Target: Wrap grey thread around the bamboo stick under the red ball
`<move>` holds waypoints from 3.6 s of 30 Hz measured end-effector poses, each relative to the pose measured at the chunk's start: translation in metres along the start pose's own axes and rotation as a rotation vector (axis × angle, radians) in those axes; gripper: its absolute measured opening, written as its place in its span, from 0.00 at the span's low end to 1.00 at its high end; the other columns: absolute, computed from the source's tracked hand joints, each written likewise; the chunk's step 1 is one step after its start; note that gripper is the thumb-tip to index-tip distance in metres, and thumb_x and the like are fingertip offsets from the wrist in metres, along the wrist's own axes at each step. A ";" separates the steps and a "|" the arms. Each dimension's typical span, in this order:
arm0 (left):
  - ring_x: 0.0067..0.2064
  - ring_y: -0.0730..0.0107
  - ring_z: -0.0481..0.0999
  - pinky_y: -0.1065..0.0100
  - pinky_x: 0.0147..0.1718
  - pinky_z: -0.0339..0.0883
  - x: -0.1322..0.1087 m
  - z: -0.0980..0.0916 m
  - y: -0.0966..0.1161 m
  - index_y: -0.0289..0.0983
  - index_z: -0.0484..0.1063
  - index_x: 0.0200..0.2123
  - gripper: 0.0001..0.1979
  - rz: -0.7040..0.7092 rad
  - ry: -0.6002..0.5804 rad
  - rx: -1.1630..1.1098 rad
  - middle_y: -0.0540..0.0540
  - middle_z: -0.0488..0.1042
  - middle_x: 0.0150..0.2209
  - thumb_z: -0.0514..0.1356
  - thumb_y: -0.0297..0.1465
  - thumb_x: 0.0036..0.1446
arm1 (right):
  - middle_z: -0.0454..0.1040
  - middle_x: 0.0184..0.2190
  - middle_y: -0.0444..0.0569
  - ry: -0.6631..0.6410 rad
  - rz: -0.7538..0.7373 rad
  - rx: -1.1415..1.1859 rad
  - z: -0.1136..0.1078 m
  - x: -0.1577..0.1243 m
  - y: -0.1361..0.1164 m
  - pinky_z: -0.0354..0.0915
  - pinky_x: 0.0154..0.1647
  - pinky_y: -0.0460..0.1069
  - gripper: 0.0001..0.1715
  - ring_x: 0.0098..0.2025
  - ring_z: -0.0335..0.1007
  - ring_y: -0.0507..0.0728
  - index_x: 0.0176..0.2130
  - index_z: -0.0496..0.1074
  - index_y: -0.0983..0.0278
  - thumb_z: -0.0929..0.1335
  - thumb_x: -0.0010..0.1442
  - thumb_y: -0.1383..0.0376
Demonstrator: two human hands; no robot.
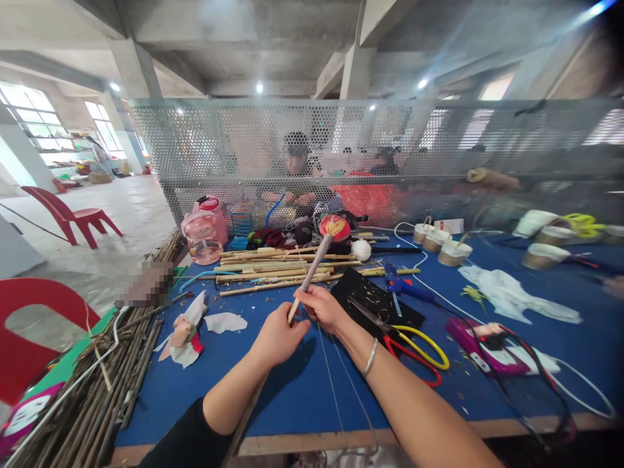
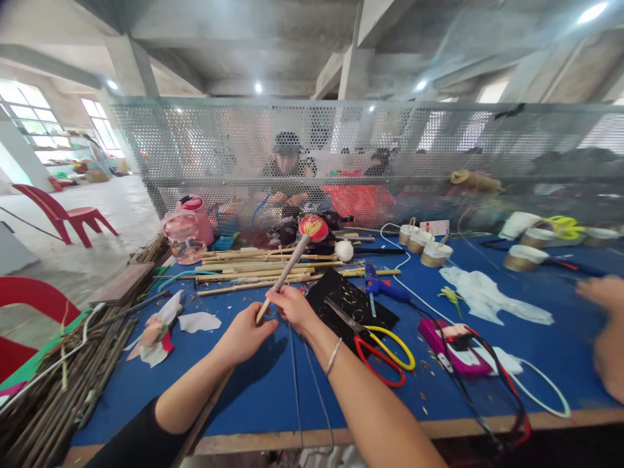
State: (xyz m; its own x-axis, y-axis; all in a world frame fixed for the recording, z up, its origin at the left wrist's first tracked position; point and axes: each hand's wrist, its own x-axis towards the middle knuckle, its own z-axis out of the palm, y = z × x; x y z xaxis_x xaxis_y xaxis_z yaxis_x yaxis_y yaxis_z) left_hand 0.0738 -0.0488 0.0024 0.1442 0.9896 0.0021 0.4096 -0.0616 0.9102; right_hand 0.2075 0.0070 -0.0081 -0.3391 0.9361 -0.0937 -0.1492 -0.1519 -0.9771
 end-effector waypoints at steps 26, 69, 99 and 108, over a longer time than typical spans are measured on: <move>0.14 0.85 0.40 0.77 0.12 0.32 0.002 -0.011 0.010 0.40 0.49 0.25 0.18 -0.376 -0.409 -0.776 0.62 0.46 0.15 0.60 0.32 0.41 | 0.67 0.21 0.40 -0.302 0.009 0.078 0.000 -0.007 -0.004 0.39 0.16 0.43 0.23 0.15 0.46 0.43 0.37 0.68 0.66 0.73 0.46 0.54; 0.14 0.81 0.62 0.76 0.13 0.56 0.008 0.004 -0.002 0.34 0.65 0.31 0.19 -0.018 -0.061 -0.504 0.51 0.70 0.22 0.58 0.47 0.50 | 0.54 0.15 0.35 -0.223 -0.023 0.116 -0.011 -0.009 -0.009 0.32 0.15 0.43 0.20 0.14 0.37 0.43 0.38 0.68 0.66 0.71 0.49 0.56; 0.15 0.82 0.63 0.78 0.13 0.57 0.011 -0.007 -0.001 0.34 0.64 0.29 0.20 -0.089 -0.038 -0.518 0.52 0.69 0.20 0.60 0.46 0.47 | 0.49 0.12 0.33 -0.160 -0.044 0.114 -0.007 -0.005 -0.005 0.32 0.14 0.43 0.21 0.13 0.36 0.43 0.36 0.68 0.67 0.72 0.47 0.56; 0.16 0.80 0.64 0.76 0.16 0.55 0.011 -0.002 -0.009 0.35 0.65 0.28 0.17 -0.064 0.071 -0.259 0.56 0.66 0.17 0.64 0.43 0.44 | 0.57 0.13 0.36 -0.043 -0.061 -0.027 -0.004 -0.002 0.000 0.35 0.13 0.44 0.20 0.13 0.42 0.43 0.29 0.66 0.67 0.73 0.44 0.55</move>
State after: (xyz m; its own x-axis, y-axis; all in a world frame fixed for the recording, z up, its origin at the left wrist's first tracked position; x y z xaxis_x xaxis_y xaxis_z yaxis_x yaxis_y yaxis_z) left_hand 0.0702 -0.0370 -0.0052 0.0584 0.9976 -0.0385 0.1702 0.0280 0.9850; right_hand 0.2123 0.0061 -0.0089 -0.3698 0.9287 -0.0257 -0.1464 -0.0856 -0.9855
